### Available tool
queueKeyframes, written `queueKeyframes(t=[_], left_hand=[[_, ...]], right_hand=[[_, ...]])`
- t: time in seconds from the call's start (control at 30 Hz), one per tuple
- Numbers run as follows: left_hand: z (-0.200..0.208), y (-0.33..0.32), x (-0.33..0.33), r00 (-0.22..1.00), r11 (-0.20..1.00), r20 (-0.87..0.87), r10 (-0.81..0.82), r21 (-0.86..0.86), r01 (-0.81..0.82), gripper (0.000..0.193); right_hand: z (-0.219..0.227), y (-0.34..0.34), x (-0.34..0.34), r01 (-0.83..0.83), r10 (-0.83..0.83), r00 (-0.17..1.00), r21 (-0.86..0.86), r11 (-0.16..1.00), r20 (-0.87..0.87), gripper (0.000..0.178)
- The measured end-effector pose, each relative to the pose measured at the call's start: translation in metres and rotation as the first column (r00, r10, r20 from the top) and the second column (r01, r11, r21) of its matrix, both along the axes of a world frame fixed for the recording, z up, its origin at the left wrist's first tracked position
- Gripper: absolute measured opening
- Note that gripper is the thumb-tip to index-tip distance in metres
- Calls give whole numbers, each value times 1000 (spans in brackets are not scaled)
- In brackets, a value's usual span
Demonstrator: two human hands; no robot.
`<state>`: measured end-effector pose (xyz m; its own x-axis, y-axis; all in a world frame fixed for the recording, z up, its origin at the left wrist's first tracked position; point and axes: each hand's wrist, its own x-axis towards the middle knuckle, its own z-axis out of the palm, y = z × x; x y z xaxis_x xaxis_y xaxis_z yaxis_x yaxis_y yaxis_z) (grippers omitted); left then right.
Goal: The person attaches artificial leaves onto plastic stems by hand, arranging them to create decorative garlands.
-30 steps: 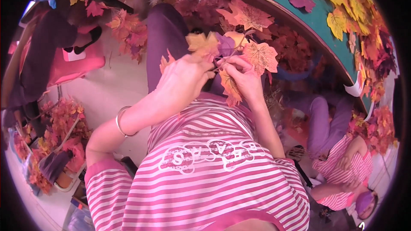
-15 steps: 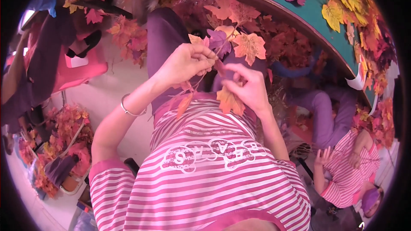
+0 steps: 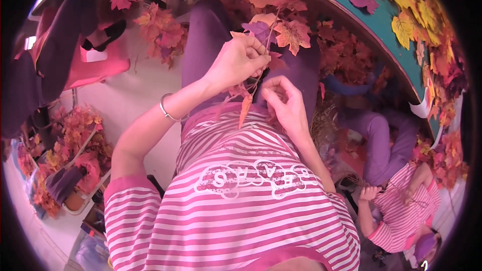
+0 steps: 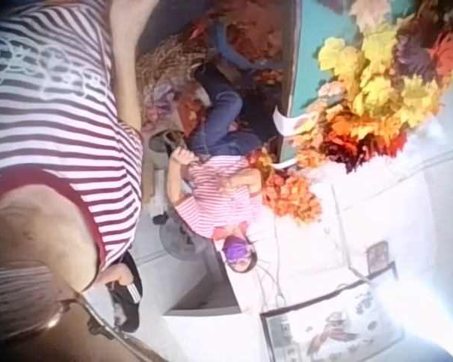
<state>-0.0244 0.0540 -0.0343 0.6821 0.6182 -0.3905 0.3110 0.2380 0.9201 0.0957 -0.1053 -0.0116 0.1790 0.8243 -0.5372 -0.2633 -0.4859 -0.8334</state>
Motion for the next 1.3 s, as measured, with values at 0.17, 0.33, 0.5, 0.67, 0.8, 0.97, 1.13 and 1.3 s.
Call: queueKeyframes(t=[0.17, 0.33, 0.5, 0.67, 0.8, 0.97, 1.13, 1.3], left_hand=[[-9, 2, -2, 999, 998, 25, 35, -46, -34, 16], [-16, -1, -11, 994, 981, 80, 79, -185, -63, 15], [-13, -3, -14, 997, 975, 82, 6, -221, 12, 14], [-1, 0, -24, 996, 969, 79, -51, -236, 69, 11], [10, 6, -31, 996, 975, 15, -87, -203, 89, 10], [15, 5, -39, 993, 983, -4, -118, -143, 116, 7], [20, 1, -43, 993, 975, 34, -117, -187, 121, 11], [20, 13, -36, 995, 989, -8, -101, -106, 100, 16]], right_hand=[[7, 9, 1, 136, -135, 987, 7, 991, -82, 13], [0, 6, 9, 56, -56, 998, 45, 997, 1, 18], [8, 18, 7, 122, -169, 959, 204, 971, 229, 35], [13, 28, 21, 135, -243, 889, 285, 949, 388, 44], [15, 35, 33, 95, -248, 850, 328, 940, 465, 44], [22, 41, 25, 31, -131, 941, 305, 952, 313, 39], [-18, 41, 22, -32, -185, 788, 338, 941, 588, 34], [3, 42, 11, 91, -212, 872, 280, 956, 441, 20]])
